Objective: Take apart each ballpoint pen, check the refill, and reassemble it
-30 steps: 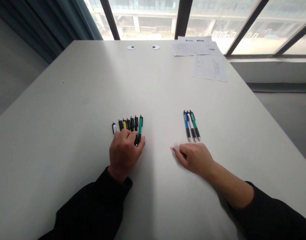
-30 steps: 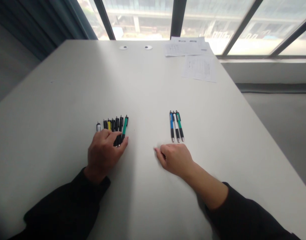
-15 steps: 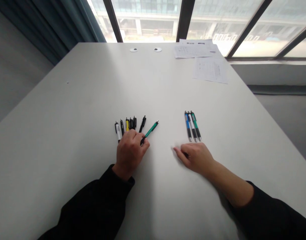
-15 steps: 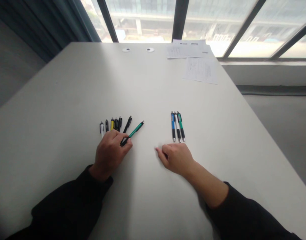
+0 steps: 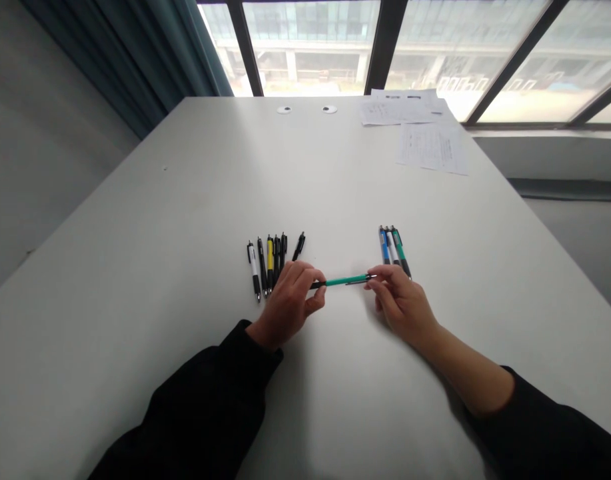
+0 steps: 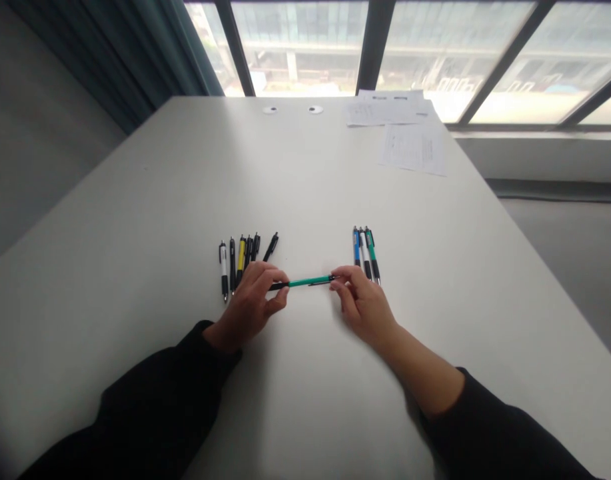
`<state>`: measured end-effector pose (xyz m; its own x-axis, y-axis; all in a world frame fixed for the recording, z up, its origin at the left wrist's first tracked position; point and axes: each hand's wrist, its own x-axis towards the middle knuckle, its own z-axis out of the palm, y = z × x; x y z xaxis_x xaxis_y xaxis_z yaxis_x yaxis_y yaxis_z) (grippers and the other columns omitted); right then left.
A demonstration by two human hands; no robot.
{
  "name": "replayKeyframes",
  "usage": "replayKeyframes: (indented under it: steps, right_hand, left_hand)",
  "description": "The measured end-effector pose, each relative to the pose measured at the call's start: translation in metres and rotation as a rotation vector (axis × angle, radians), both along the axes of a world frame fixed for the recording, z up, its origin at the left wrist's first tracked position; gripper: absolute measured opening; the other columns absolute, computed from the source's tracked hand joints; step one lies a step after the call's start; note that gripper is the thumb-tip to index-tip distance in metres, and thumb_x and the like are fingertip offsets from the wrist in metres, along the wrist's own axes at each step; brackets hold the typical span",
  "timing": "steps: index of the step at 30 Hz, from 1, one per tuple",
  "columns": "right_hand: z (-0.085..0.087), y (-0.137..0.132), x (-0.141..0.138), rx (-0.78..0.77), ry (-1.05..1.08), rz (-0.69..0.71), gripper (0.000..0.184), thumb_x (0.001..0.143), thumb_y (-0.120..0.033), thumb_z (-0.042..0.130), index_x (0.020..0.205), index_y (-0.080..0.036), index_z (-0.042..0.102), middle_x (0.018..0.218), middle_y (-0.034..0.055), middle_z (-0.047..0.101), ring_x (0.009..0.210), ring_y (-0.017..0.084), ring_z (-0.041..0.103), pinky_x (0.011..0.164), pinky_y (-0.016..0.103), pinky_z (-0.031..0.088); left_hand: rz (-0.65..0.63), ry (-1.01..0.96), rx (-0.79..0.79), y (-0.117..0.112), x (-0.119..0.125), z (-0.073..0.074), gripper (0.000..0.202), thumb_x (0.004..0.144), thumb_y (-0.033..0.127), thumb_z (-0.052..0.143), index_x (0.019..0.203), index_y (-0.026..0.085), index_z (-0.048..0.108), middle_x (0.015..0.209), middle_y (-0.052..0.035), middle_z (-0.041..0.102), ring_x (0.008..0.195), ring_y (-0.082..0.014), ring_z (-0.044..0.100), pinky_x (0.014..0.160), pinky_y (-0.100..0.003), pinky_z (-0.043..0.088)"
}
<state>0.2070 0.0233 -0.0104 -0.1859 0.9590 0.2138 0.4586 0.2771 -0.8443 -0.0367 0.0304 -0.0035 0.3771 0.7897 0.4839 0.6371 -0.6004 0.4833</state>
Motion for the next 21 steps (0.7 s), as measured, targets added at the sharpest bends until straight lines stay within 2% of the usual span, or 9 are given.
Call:
replayKeyframes:
  steps: [4,9,12,16,21]
  right_hand:
    - [-0.0044,0.0008,-0.0004,-0.042,0.161,-0.044,0.013,0.101,-0.029,0.051,0.111,-0.021,0.056,0.089,0.0026,0.072,0.05,0.009,0.06,0.049,0.022,0.049]
    - [-0.0068,0.0006,-0.002,-0.064,0.267,-0.111,0.014,0.101,-0.033,0.052,0.109,-0.022,0.055,0.091,0.0023,0.069,0.049,0.008,0.059,0.042,0.021,0.044]
    - [-0.0067,-0.0003,-0.0023,-0.062,0.287,-0.125,0.015,0.101,-0.034,0.053,0.11,-0.022,0.054,0.092,0.0024,0.069,0.049,0.008,0.058,0.041,0.021,0.044]
    - [-0.0059,-0.0017,-0.0014,-0.05,0.29,-0.14,0.015,0.101,-0.033,0.054,0.111,-0.023,0.055,0.089,0.001,0.068,0.049,0.009,0.058,0.042,0.022,0.044]
    - [-0.0048,-0.0031,-0.0009,-0.047,0.286,-0.149,0.016,0.1,-0.034,0.055,0.112,-0.023,0.056,0.086,0.0003,0.066,0.049,0.009,0.059,0.042,0.023,0.044]
  left_hand:
    - [-0.008,-0.257,-0.171,0.0021,-0.0018,-0.0036,0.007,0.094,0.019,0.061,0.1,0.018,0.058,0.097,-0.0048,0.06,0.082,-0.0143,0.057,0.075,-0.028,0.05]
    - [0.064,-0.758,-0.514,0.0046,-0.0022,-0.0014,0.019,0.089,0.025,0.071,0.103,0.017,0.062,0.101,-0.0064,0.069,0.092,-0.0161,0.067,0.086,-0.031,0.055]
    - [0.072,-0.976,-0.657,0.0071,-0.0034,-0.0006,0.021,0.085,0.026,0.075,0.102,0.016,0.066,0.104,-0.008,0.074,0.089,-0.0154,0.07,0.086,-0.031,0.057]
    - [0.052,-1.122,-0.739,0.0088,-0.005,-0.0035,0.021,0.085,0.028,0.077,0.102,0.017,0.071,0.109,-0.0084,0.076,0.088,-0.014,0.072,0.087,-0.03,0.057]
    - [0.076,-1.144,-0.758,0.0084,-0.0046,-0.0019,0.024,0.08,0.03,0.081,0.098,0.017,0.074,0.103,-0.0092,0.077,0.08,-0.0146,0.072,0.08,-0.029,0.059]
